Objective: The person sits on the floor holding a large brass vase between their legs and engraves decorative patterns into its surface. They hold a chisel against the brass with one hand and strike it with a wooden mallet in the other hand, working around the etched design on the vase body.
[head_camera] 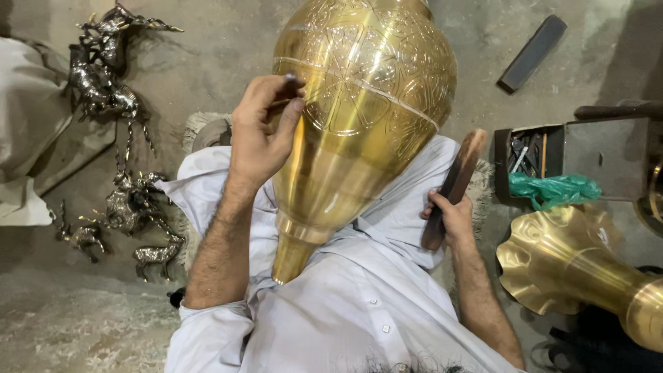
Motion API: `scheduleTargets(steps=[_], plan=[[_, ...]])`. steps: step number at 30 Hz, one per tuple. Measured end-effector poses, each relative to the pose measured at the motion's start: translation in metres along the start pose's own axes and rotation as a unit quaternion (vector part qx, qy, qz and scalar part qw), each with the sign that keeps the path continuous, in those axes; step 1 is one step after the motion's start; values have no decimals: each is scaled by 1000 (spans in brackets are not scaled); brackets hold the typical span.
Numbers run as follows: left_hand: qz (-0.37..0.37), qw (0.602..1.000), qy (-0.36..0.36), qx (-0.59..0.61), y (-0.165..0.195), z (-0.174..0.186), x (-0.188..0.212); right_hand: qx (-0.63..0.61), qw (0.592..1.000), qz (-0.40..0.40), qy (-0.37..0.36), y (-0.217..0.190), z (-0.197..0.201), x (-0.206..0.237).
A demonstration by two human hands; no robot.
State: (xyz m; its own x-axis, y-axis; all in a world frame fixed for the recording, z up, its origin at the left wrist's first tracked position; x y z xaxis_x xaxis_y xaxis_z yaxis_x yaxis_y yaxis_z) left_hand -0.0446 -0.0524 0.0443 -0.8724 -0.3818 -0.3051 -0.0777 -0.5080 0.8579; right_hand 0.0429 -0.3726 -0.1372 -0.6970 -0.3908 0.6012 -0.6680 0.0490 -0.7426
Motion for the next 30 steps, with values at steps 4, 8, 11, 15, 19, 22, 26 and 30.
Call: scheduleTargets(steps=[4,8,11,15,19,22,26,30], plan=[[120,975,-17,184,-35,-11,-5,59,998,0,-15,-4,14,-3],[202,914,-44,349,-62,-33,-9,137,988,71,-22,-35,29,1],[229,877,-64,418,-71,-43,-10,160,960,224,-46,-81,23,22],[229,866,-84,437,-72,-48,-11,183,959,193,-96,-89,18,31],[201,887,-104,402,-66,-48,-17,320,931,147,-96,-86,24,24],[184,890,-123,398,-60,-52,-21,363,909,184,-94,-101,25,26],[144,905,-137,376,-53,-57,-27,385,899,186,-96,-118,18,31],[84,929,-159,324,-45,-60,-30,415,888,176,-91,-128,0,31]])
Point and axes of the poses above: each hand's wrist, its own x-axis away from the middle knuckle, its own z-axis out of the back of the hand, y = z × x, the point moved 10 cm from there along -x, towards the middle knuckle, and after that the axes turned 4 degrees about -y, right-handed, at the moved point
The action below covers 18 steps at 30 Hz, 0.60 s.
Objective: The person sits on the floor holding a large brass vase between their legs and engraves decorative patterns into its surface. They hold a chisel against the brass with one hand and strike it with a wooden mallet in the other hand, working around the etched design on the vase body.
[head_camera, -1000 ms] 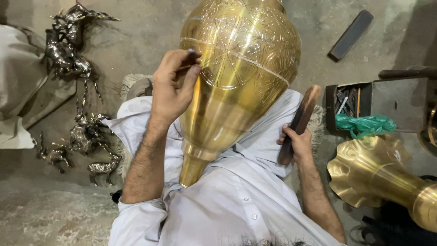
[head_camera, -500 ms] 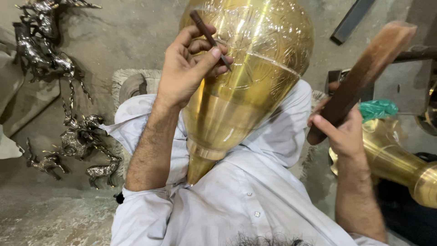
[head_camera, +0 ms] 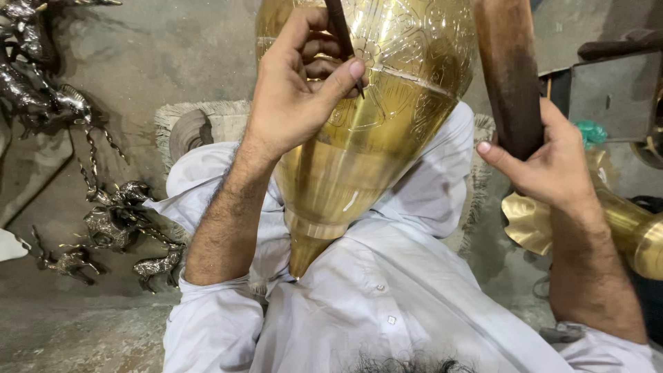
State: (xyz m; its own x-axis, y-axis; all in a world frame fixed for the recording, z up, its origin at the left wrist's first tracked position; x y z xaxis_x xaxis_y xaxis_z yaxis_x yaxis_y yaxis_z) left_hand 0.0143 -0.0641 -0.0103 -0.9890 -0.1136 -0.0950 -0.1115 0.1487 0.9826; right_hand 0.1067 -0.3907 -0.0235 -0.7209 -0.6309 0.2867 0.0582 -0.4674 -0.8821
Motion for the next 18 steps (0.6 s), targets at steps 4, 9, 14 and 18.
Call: scheduleTargets(steps=[4,9,14,18], plan=[[-24,997,4,-69,6,0,-1,118,993,5,-9,-23,-2,-7],[-4,994,-4,-107,14,-4,1,371,928,-28,-32,-55,-3,-25],[-47,988,-46,-136,29,-10,4,498,857,121,-47,-128,-20,-47],[-46,989,-55,-126,28,-10,4,489,865,99,-61,-138,-4,-53]])
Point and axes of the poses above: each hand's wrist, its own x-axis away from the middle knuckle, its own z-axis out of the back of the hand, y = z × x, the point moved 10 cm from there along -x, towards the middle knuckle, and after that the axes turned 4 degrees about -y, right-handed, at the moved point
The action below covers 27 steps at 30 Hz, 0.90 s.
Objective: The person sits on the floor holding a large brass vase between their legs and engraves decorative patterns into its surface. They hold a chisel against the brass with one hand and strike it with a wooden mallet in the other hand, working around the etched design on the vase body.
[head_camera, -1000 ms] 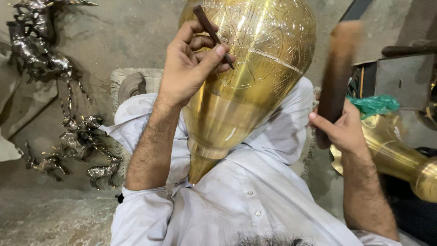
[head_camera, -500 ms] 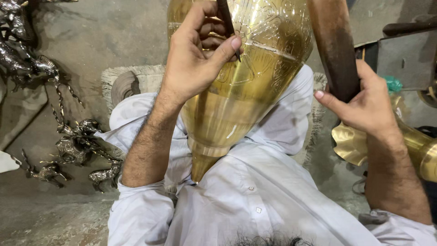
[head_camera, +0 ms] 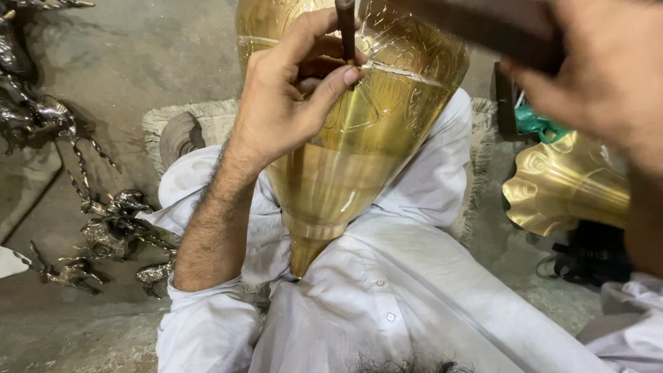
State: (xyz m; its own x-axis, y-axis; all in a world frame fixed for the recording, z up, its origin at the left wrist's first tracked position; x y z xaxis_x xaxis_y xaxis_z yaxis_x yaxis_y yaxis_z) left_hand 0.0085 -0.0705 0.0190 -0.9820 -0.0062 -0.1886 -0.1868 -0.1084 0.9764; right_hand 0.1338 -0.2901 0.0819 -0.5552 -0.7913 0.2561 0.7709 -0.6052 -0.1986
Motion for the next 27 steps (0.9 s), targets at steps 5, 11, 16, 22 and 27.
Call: scheduleTargets(steps=[5,11,16,22,27], plan=[[0,999,5,-35,-1,2,0,-178,981,-73,8,39,-19,-18],[-28,998,-6,-49,2,1,-6,-172,979,108,-18,19,-17,-39],[11,995,-20,-94,-5,2,-13,-133,988,53,-54,18,-14,-44],[-25,989,-62,-130,5,-4,-19,-102,988,114,-4,-2,2,-42],[-11,992,-68,-102,7,-3,-19,-73,996,36,22,5,8,-34]])
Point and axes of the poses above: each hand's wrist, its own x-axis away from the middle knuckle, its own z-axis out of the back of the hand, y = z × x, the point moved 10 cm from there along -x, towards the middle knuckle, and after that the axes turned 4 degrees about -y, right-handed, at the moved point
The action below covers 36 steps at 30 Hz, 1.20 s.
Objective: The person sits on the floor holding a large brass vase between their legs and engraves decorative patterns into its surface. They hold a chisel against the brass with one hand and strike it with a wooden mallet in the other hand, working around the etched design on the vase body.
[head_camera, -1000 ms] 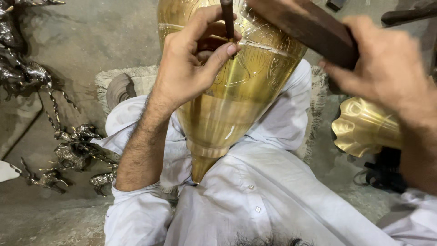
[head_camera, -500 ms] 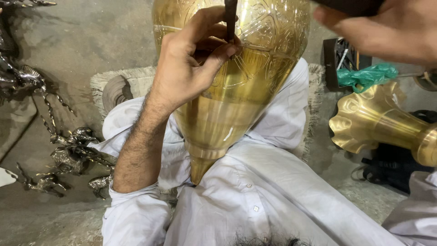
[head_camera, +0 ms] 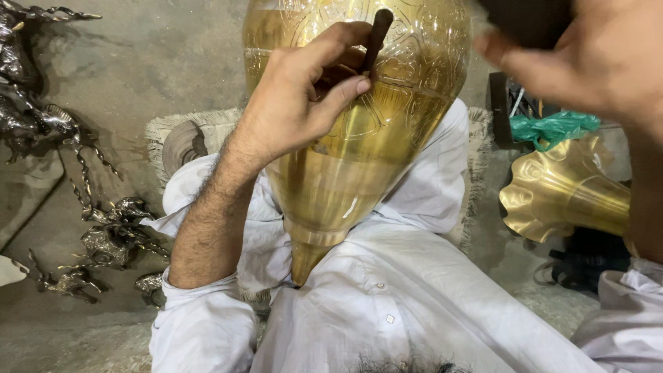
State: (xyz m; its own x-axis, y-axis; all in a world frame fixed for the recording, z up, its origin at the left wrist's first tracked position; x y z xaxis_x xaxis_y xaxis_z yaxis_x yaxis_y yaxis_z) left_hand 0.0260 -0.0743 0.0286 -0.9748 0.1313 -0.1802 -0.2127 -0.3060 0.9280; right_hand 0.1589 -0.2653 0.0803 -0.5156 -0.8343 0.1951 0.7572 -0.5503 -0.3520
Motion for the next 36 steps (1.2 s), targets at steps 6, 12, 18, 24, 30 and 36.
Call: scheduleTargets(steps=[6,12,18,24,30,36], plan=[[-45,999,1,-27,8,0,-5,97,993,62,12,-31,15,2],[-4,1000,-14,-18,6,0,-7,-34,993,92,61,-41,28,10],[-40,998,-43,3,9,-7,-12,31,990,98,96,-36,27,19],[-59,997,-44,-8,10,-6,-13,35,986,103,127,-31,22,28],[-35,997,-71,-3,10,-9,-17,2,989,81,122,-24,17,32],[-39,996,-83,0,11,-10,-19,-22,989,32,145,-23,14,32]])
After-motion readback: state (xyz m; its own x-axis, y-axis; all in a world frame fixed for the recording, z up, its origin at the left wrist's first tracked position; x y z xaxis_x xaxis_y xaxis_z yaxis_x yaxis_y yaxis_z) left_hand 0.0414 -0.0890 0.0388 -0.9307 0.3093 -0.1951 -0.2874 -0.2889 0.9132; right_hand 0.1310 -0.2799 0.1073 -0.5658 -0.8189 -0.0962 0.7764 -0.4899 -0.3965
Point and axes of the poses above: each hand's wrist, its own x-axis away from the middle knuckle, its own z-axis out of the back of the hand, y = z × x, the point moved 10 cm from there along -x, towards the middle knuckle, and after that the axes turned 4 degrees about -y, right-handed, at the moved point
